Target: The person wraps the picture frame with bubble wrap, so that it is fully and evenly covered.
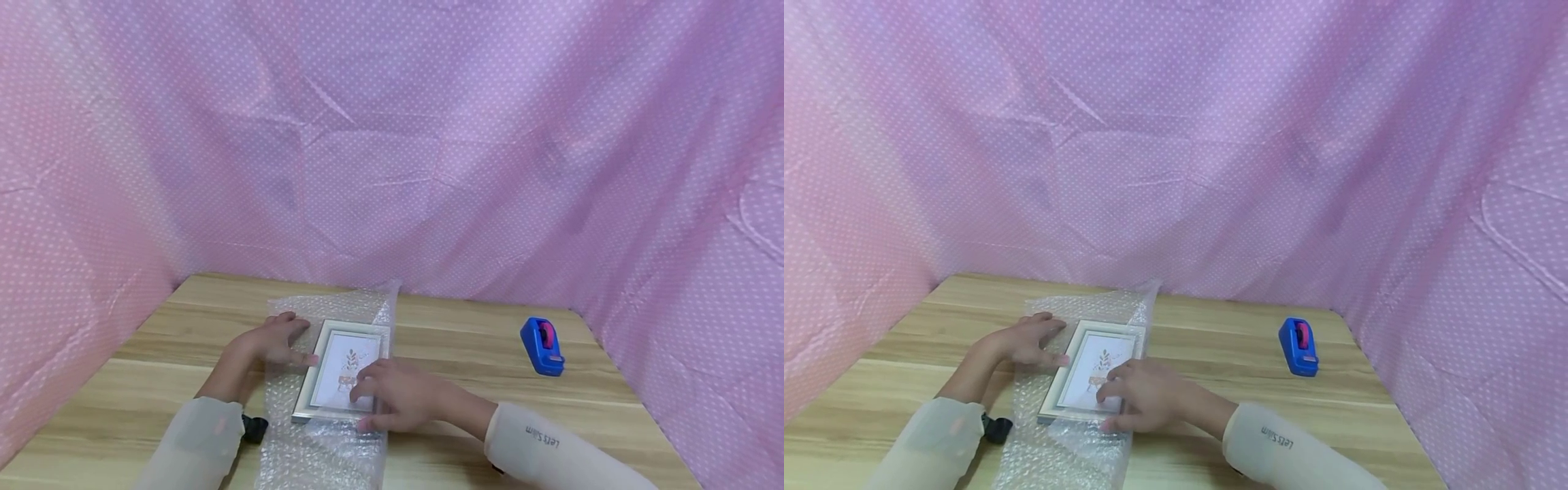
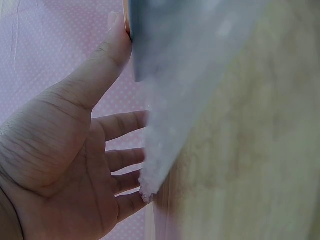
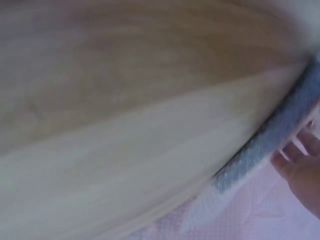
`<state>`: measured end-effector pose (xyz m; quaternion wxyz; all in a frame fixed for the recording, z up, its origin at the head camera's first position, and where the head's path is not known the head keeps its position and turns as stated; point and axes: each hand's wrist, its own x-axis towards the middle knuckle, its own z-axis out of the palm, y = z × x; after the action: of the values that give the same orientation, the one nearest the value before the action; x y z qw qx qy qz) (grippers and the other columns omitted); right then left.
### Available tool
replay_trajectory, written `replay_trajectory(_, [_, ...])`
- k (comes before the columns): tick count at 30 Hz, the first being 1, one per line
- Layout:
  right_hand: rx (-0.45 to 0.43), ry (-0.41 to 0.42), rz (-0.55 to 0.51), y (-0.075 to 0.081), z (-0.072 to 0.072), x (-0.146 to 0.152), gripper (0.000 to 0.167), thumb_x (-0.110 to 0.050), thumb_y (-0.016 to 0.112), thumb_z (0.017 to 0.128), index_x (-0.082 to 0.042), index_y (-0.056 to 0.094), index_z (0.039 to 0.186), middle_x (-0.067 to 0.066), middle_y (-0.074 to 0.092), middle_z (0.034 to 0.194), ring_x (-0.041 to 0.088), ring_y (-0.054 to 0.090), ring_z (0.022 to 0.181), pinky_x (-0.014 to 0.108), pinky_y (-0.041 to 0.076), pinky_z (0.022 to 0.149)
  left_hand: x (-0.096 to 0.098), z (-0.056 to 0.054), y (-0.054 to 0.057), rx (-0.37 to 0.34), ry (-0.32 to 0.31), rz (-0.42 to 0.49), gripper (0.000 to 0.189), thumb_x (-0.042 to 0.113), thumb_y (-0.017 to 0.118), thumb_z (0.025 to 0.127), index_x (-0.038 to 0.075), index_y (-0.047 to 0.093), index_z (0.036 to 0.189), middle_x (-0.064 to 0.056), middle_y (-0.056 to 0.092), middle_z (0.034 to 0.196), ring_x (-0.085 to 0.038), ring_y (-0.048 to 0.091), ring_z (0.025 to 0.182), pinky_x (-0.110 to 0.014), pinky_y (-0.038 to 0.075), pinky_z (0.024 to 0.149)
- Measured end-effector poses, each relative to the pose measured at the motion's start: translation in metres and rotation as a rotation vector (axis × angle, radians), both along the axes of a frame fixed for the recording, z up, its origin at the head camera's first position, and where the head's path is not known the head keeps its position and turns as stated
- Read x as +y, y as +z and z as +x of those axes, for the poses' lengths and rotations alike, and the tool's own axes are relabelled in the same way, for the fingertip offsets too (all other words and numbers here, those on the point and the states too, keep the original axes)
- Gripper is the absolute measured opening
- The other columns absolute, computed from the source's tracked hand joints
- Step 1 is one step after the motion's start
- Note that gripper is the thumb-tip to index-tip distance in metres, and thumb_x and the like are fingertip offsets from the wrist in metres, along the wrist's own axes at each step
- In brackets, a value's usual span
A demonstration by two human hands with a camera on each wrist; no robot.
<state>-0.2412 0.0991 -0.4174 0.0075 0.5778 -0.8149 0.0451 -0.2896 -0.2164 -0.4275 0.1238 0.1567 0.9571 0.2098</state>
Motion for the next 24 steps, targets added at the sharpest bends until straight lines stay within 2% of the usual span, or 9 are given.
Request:
replay_trajectory(3, [0.022,-0.006,0.024,-0.004,0.002,0.001,0.046,-0.061,0.049,0.101,-0.028,0.065,0.129,0.007,0.061,0.138,0.024,0.055,0.129,0.043,0.043,0.112,-0.001,0.001,0.001,-0.001,0.0,0.001,0.105,0.067,0.076,0.08,0.001,0.042,0.154,-0.035,0.024,0.16,-0.06,0.02,0.144,-0.078,0.03,0.106])
replay_trajectory(7, [0.029,-0.009,0.03,-0.006,0.003,0.001,0.045,-0.061,0.049,0.102,-0.029,0.065,0.13,0.008,0.06,0.14,0.024,0.054,0.13,0.044,0.04,0.114,-0.002,0.001,0.001,-0.007,-0.007,0.011,0.106,0.068,0.075,0.08,0.0,0.041,0.154,-0.036,0.024,0.16,-0.061,0.02,0.144,-0.078,0.029,0.106])
replay_trajectory(11, [0.026,-0.007,0.035,-0.008,0.002,0.001,0.046,-0.061,0.047,0.102,-0.03,0.065,0.131,0.008,0.059,0.141,0.025,0.053,0.132,0.044,0.039,0.115,-0.008,-0.002,0.001,0.021,-0.043,0.037,0.096,0.064,0.07,0.088,-0.002,0.043,0.152,-0.036,0.028,0.158,-0.061,0.021,0.144,-0.077,0.025,0.109])
replay_trajectory(14, [0.027,-0.01,0.037,-0.008,0.002,0.002,0.046,-0.062,0.046,0.103,-0.03,0.065,0.131,0.008,0.059,0.142,0.025,0.052,0.133,0.044,0.038,0.116,-0.016,-0.005,0.003,0.083,-0.045,0.061,0.083,0.056,0.065,0.096,-0.004,0.046,0.15,-0.036,0.034,0.155,-0.061,0.025,0.142,-0.076,0.024,0.11])
replay_trajectory(18, [0.026,-0.012,0.038,-0.008,0.002,0.003,0.047,-0.062,0.045,0.103,-0.031,0.065,0.131,0.008,0.058,0.143,0.025,0.051,0.135,0.046,0.036,0.117,-0.031,-0.005,0.007,0.145,0.039,0.119,0.075,0.042,0.065,0.099,-0.01,0.044,0.148,-0.039,0.04,0.149,-0.061,0.034,0.136,-0.073,0.03,0.109])
replay_trajectory(21, [0.023,-0.013,0.037,-0.008,0.002,0.003,0.047,-0.063,0.045,0.103,-0.031,0.065,0.131,0.008,0.058,0.143,0.026,0.051,0.135,0.046,0.036,0.118,-0.041,-0.002,0.009,0.13,0.103,0.171,0.076,0.034,0.068,0.099,-0.016,0.037,0.147,-0.043,0.041,0.145,-0.061,0.037,0.134,-0.07,0.033,0.109])
replay_trajectory(24, [0.024,-0.008,0.036,-0.007,0.002,0.004,0.047,-0.062,0.045,0.103,-0.031,0.065,0.131,0.008,0.058,0.143,0.026,0.051,0.135,0.046,0.036,0.118,-0.046,-0.001,0.011,0.084,0.15,0.206,0.081,0.033,0.067,0.1,-0.018,0.029,0.15,-0.045,0.041,0.143,-0.061,0.039,0.133,-0.069,0.036,0.108])
